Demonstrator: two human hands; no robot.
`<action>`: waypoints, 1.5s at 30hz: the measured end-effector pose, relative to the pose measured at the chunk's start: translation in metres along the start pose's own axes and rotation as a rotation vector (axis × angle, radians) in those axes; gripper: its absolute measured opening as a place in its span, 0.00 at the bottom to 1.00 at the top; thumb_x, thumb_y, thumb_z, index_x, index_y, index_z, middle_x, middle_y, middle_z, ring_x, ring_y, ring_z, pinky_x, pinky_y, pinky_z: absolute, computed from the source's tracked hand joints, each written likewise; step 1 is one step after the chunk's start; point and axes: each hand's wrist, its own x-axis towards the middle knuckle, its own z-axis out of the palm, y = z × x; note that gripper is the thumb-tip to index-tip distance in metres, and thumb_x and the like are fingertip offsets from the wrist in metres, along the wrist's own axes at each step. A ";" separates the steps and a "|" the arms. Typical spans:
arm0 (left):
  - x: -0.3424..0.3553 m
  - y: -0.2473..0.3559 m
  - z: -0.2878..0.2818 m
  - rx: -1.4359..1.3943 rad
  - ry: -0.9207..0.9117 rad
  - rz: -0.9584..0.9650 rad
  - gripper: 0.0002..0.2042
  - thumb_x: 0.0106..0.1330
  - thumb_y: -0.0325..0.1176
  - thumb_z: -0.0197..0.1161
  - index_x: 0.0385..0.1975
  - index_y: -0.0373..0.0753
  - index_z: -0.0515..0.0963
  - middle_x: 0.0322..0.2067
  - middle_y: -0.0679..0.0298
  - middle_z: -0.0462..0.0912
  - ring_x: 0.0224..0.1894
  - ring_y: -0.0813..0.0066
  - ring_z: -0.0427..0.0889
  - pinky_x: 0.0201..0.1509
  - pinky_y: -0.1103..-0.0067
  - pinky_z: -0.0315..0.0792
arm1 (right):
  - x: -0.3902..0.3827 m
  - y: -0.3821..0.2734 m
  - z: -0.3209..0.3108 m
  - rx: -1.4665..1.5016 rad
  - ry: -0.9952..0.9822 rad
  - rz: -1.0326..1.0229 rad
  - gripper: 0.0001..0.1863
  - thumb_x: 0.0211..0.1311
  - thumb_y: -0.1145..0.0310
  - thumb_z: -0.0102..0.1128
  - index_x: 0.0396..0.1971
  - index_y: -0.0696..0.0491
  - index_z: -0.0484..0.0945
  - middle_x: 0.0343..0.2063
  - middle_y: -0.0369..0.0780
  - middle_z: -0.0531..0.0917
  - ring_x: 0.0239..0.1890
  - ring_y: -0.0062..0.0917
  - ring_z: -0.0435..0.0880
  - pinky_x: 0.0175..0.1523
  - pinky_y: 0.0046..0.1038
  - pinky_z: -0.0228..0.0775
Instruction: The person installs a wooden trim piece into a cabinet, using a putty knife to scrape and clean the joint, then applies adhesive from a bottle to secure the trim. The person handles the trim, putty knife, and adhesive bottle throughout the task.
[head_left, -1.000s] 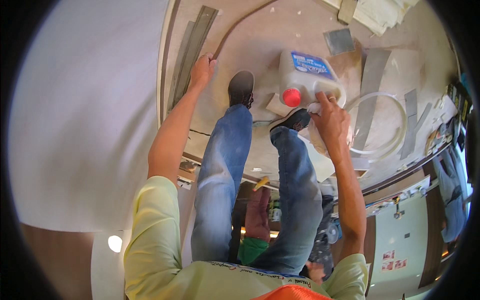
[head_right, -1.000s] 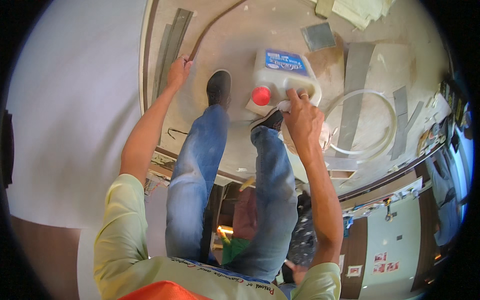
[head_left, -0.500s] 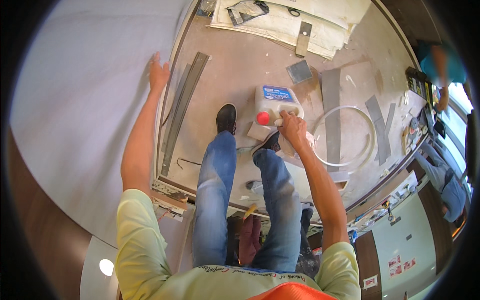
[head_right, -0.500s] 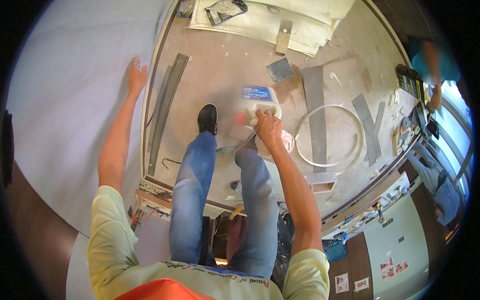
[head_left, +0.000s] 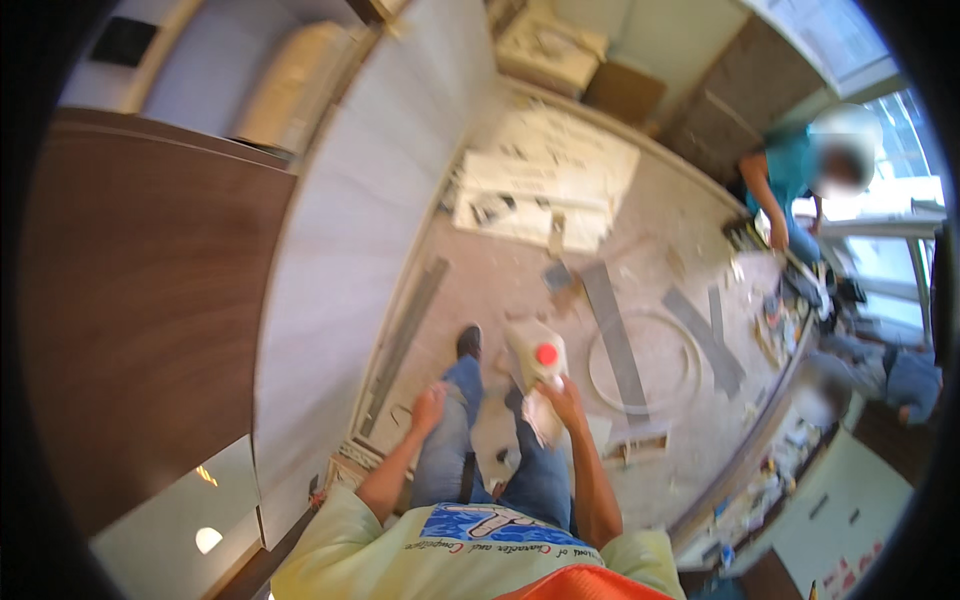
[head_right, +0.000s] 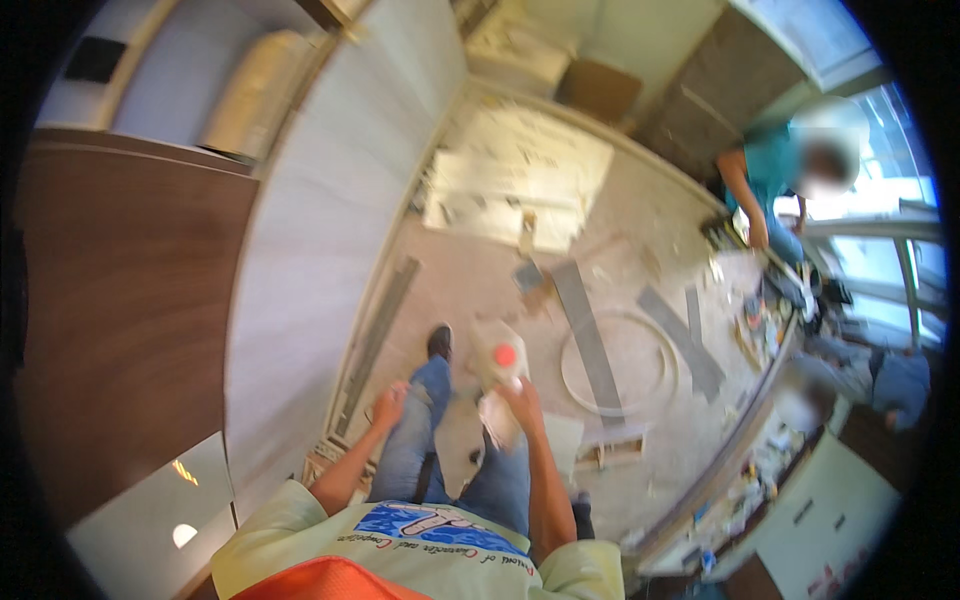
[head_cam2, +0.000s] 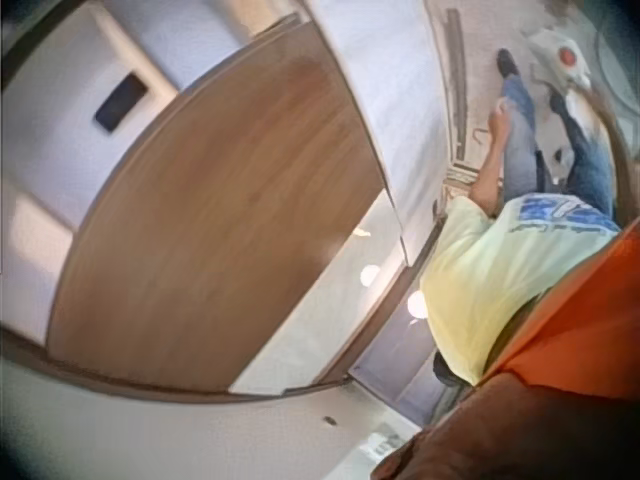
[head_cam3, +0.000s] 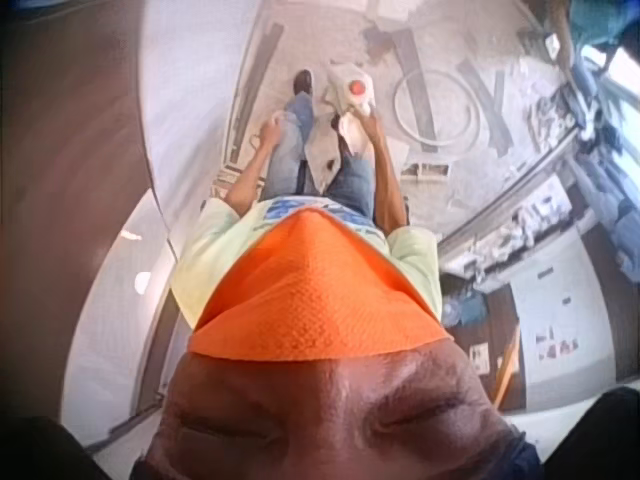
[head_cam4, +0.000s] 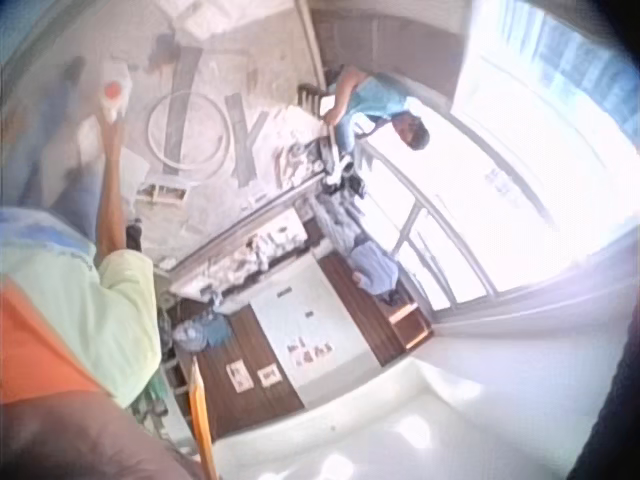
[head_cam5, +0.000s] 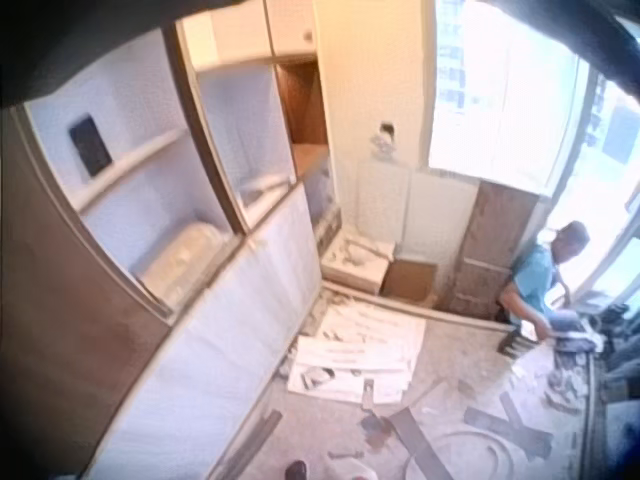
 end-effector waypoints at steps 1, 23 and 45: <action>-0.016 0.018 -0.005 0.039 0.013 0.025 0.15 0.73 0.38 0.55 0.54 0.43 0.82 0.43 0.51 0.87 0.47 0.51 0.86 0.53 0.63 0.77 | -0.004 -0.006 -0.003 0.183 -0.021 -0.012 0.26 0.62 0.61 0.73 0.56 0.59 0.79 0.44 0.42 0.87 0.43 0.28 0.86 0.50 0.32 0.78; 0.030 0.241 -0.158 -0.024 0.271 0.777 0.23 0.69 0.34 0.61 0.65 0.46 0.75 0.29 0.58 0.83 0.30 0.59 0.82 0.39 0.66 0.75 | -0.034 -0.094 -0.121 0.498 0.365 -0.139 0.22 0.55 0.71 0.71 0.49 0.63 0.79 0.40 0.45 0.85 0.38 0.33 0.84 0.43 0.35 0.77; 0.223 0.471 -0.236 -0.536 0.039 0.415 0.24 0.76 0.53 0.52 0.41 0.35 0.83 0.36 0.57 0.87 0.38 0.70 0.84 0.43 0.72 0.76 | 0.108 -0.505 -0.019 0.296 -0.251 -0.372 0.22 0.61 0.65 0.71 0.52 0.58 0.79 0.40 0.41 0.86 0.38 0.26 0.85 0.43 0.30 0.79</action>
